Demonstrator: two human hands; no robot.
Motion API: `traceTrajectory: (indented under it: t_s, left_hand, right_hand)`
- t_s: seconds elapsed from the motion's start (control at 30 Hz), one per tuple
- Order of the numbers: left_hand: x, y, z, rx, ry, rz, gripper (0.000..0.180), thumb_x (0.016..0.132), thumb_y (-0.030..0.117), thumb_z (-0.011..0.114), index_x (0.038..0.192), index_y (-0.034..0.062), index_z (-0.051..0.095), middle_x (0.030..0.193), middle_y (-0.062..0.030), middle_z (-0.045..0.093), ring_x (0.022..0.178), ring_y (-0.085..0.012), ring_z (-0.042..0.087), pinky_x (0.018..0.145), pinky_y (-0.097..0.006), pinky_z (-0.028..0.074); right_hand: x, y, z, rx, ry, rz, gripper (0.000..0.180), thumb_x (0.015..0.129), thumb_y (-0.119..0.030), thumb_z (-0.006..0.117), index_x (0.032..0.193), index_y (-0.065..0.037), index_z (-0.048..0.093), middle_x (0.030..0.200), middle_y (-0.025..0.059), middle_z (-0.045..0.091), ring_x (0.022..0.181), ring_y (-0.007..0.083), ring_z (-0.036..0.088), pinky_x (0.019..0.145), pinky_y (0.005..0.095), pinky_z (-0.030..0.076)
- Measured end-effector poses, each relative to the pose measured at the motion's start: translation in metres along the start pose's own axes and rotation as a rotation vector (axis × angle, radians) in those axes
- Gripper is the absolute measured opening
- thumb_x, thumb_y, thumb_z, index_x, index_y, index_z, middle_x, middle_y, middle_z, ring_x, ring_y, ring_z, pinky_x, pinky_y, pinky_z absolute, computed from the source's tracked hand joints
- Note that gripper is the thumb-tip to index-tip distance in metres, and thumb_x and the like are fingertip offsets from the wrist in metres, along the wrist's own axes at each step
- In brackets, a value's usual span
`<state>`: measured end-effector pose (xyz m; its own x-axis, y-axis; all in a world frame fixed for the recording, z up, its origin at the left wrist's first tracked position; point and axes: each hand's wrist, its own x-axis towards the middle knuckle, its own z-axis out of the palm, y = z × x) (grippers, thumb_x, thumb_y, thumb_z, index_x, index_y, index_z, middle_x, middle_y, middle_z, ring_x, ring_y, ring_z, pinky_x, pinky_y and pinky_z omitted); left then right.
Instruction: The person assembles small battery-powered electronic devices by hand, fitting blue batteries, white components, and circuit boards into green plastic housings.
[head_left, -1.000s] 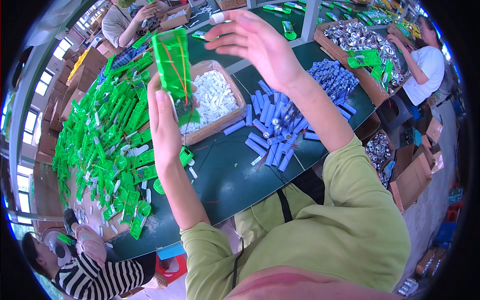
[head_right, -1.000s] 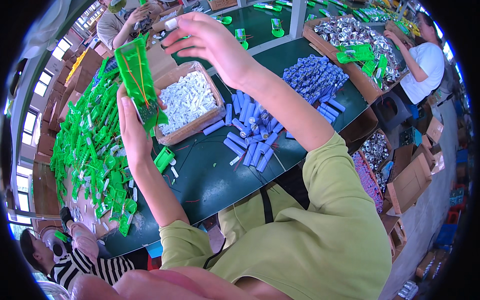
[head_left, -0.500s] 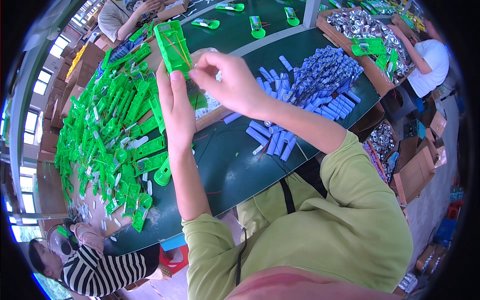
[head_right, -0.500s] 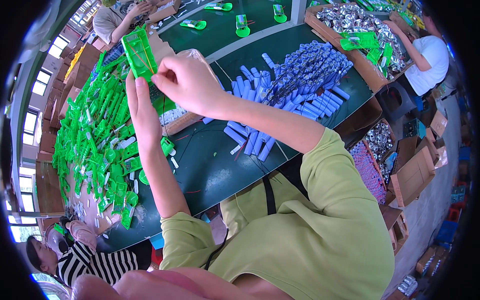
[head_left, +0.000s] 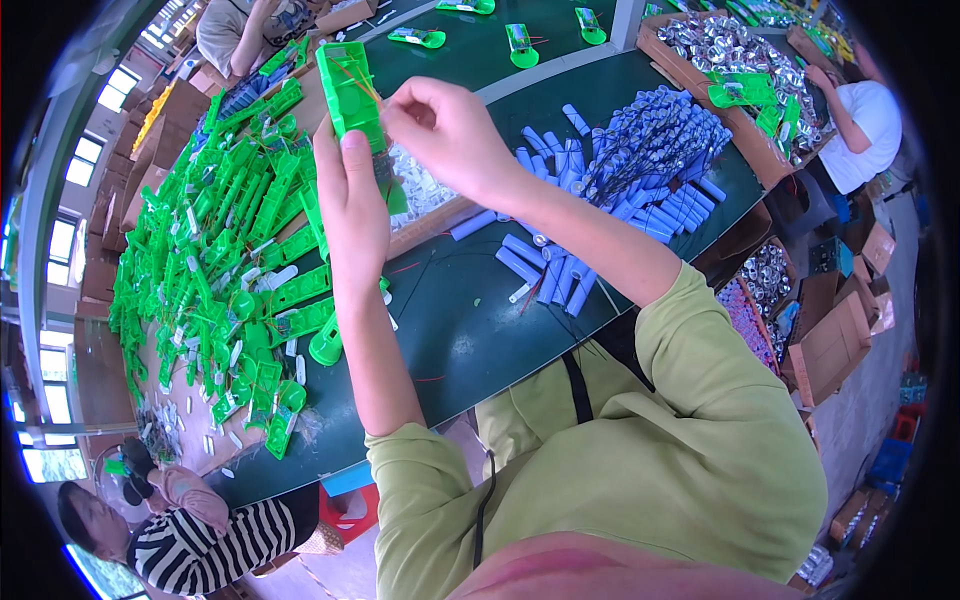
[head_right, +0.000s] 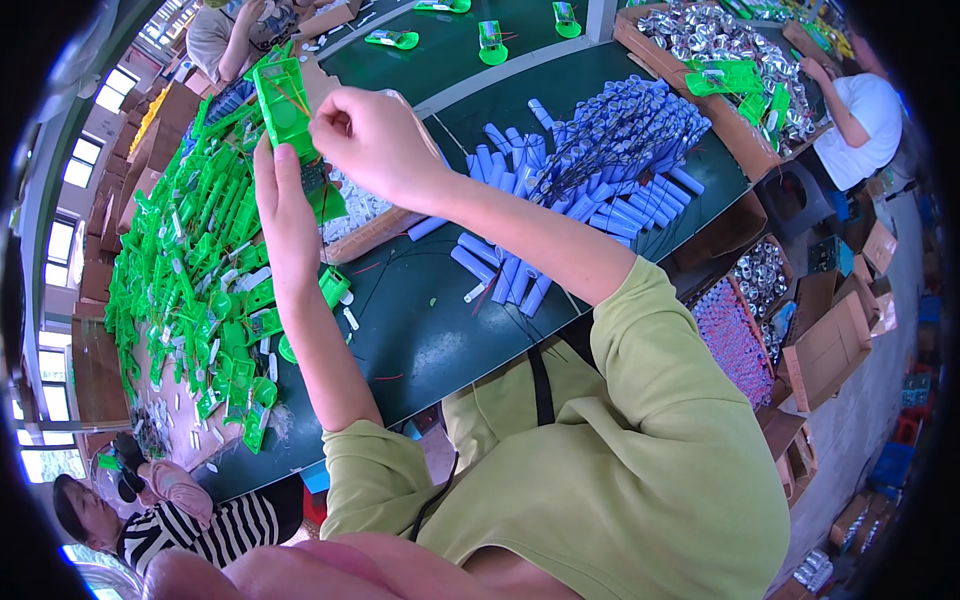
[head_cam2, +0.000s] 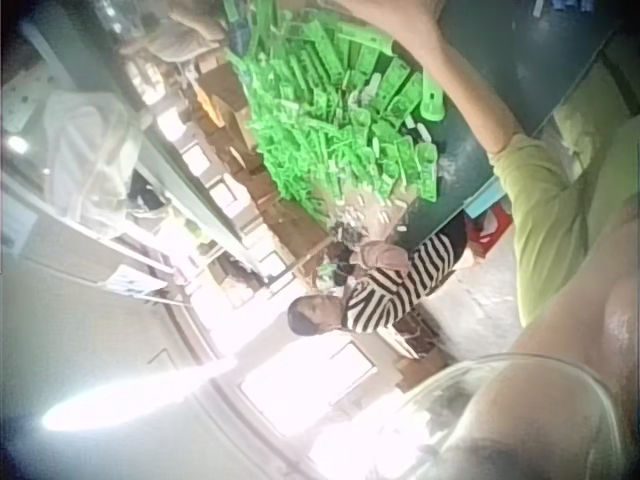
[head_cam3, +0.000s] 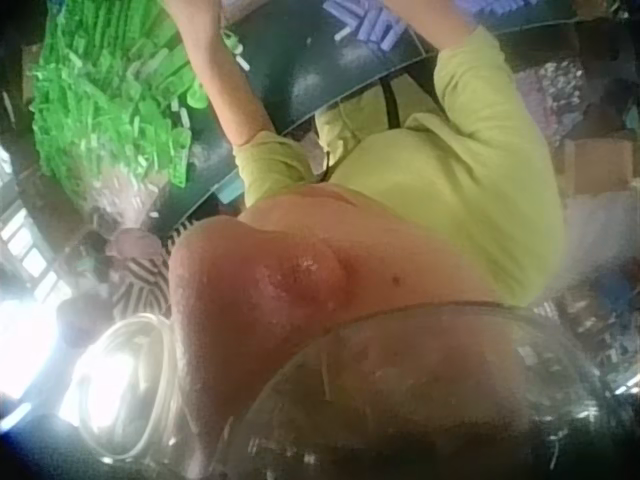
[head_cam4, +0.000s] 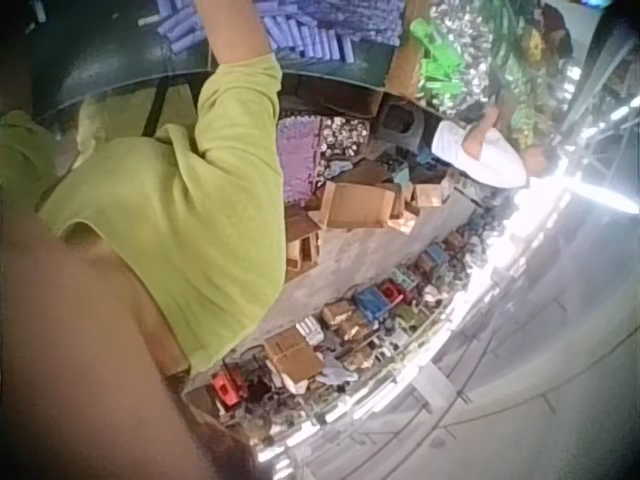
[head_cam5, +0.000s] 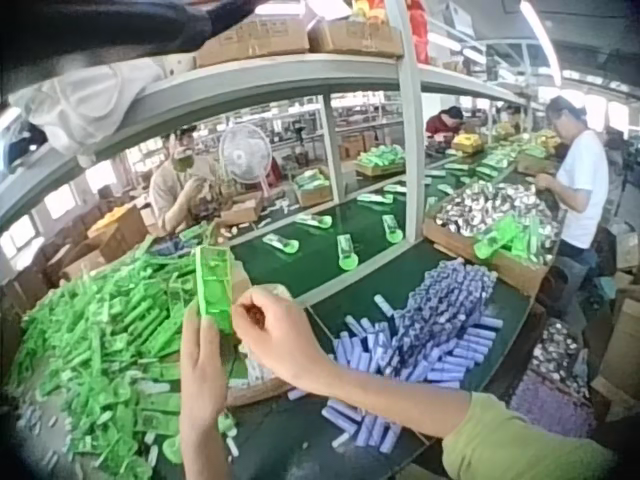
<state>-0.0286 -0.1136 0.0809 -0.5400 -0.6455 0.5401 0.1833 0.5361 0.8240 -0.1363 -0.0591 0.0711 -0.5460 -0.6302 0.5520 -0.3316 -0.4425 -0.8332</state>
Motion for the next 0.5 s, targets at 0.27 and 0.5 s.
traceTrajectory:
  t_s: [0.27, 0.5]
  left_hand:
    - [0.001, -0.002, 0.003, -0.329, 0.137, -0.279, 0.032, 0.096, 0.028, 0.041, 0.119, 0.0069, 0.045, 0.105, -0.0046, 0.053, 0.097, -0.0128, 0.050, 0.083, -0.029, 0.042]
    - [0.004, -0.007, 0.003, -0.430, 0.019, -0.265, 0.028, 0.092, 0.013, 0.048, 0.118, 0.0039, 0.044, 0.097, -0.0045, 0.055, 0.089, -0.0106, 0.051, 0.078, -0.026, 0.042]
  right_hand:
    - [-0.017, 0.005, 0.018, -0.608, 0.140, -0.569, 0.014, 0.074, -0.006, 0.064, 0.074, -0.006, 0.050, 0.064, 0.0058, 0.054, 0.060, 0.0239, 0.055, 0.060, 0.0354, 0.040]
    - [-0.021, 0.010, 0.013, -0.662, 0.192, -0.682, 0.015, 0.074, -0.006, 0.064, 0.075, -0.007, 0.049, 0.065, 0.0042, 0.052, 0.060, 0.0239, 0.053, 0.062, 0.0356, 0.039]
